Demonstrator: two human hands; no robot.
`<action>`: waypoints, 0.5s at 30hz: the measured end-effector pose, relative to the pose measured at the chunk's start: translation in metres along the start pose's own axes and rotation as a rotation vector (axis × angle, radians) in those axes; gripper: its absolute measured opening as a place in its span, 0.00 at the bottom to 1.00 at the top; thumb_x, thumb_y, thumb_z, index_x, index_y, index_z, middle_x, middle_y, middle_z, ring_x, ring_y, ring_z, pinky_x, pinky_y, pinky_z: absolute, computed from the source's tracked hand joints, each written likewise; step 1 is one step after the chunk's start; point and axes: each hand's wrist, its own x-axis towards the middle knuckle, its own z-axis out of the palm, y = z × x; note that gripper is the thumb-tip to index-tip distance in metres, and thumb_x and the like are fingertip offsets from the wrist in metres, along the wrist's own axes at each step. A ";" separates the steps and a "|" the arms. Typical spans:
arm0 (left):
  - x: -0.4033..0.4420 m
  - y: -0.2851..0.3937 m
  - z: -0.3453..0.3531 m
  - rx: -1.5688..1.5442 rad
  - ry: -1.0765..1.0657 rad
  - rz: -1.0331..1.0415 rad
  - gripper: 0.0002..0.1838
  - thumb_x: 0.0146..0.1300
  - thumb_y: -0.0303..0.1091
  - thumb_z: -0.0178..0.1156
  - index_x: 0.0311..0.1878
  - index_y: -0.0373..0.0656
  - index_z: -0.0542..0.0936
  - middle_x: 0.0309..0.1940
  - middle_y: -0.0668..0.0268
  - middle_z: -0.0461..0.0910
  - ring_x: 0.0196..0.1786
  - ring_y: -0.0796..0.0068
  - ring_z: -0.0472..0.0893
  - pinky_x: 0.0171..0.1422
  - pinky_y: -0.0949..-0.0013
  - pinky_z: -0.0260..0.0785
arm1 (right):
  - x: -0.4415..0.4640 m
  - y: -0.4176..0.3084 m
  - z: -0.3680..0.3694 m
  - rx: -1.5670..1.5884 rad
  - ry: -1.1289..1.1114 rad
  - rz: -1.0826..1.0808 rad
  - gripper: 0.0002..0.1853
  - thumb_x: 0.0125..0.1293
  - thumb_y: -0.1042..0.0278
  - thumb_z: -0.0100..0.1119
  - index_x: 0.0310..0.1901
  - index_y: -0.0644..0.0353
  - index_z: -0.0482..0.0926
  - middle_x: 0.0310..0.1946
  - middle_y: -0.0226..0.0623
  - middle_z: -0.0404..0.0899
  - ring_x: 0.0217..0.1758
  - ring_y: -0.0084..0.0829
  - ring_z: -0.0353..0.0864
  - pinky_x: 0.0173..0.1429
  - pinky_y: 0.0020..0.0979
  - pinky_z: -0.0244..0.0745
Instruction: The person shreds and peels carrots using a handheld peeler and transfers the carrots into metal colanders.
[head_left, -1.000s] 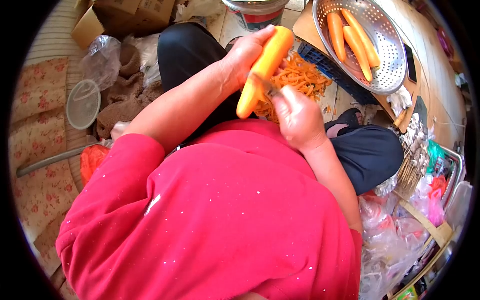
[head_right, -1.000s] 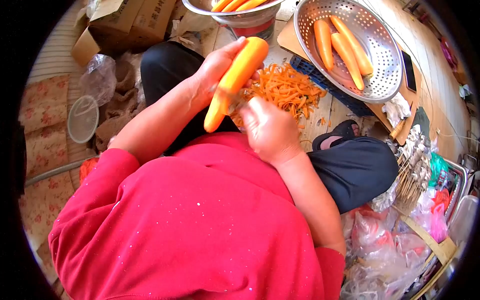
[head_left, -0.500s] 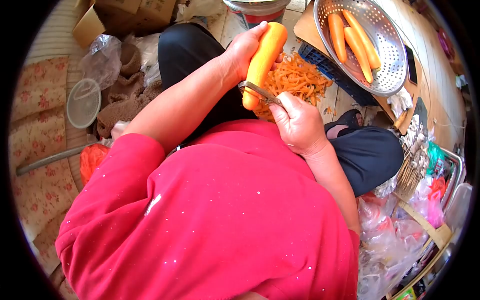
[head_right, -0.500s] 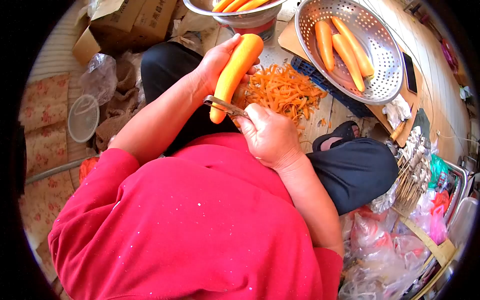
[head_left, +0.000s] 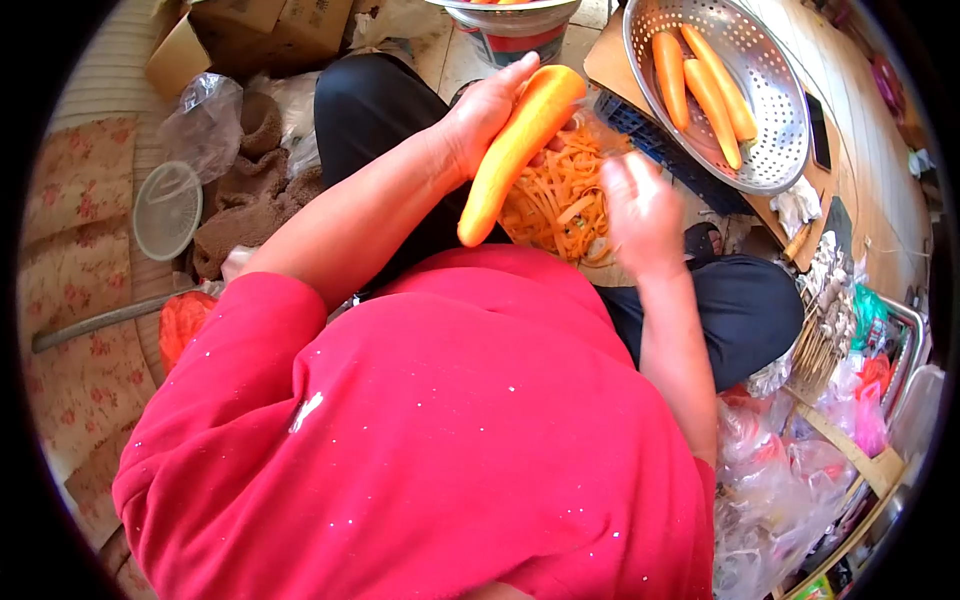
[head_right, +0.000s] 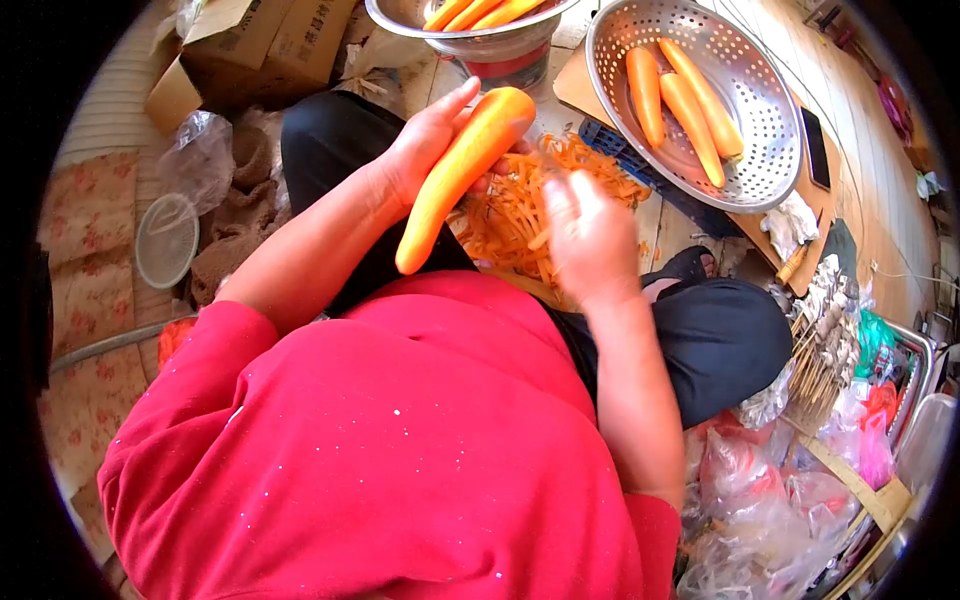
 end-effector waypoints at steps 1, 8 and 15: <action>0.004 0.002 0.001 0.000 0.002 0.002 0.31 0.70 0.60 0.42 0.56 0.39 0.72 0.41 0.53 0.81 0.30 0.65 0.83 0.22 0.67 0.78 | -0.010 -0.007 0.006 -0.024 -0.063 -0.086 0.14 0.68 0.59 0.53 0.31 0.61 0.72 0.24 0.52 0.76 0.31 0.56 0.77 0.33 0.46 0.71; -0.012 -0.005 0.037 -0.034 0.143 -0.036 0.27 0.69 0.56 0.48 0.53 0.39 0.74 0.35 0.58 0.80 0.26 0.66 0.81 0.22 0.66 0.76 | -0.007 -0.007 0.012 -0.044 -0.009 -0.137 0.13 0.68 0.60 0.52 0.32 0.61 0.72 0.26 0.53 0.76 0.32 0.57 0.77 0.35 0.49 0.71; -0.028 -0.004 0.020 0.110 -0.073 -0.121 0.29 0.70 0.56 0.46 0.56 0.37 0.73 0.40 0.51 0.81 0.28 0.62 0.84 0.21 0.68 0.77 | 0.032 0.041 -0.012 -0.218 0.012 0.137 0.19 0.71 0.53 0.47 0.35 0.63 0.75 0.29 0.56 0.78 0.36 0.59 0.77 0.40 0.48 0.71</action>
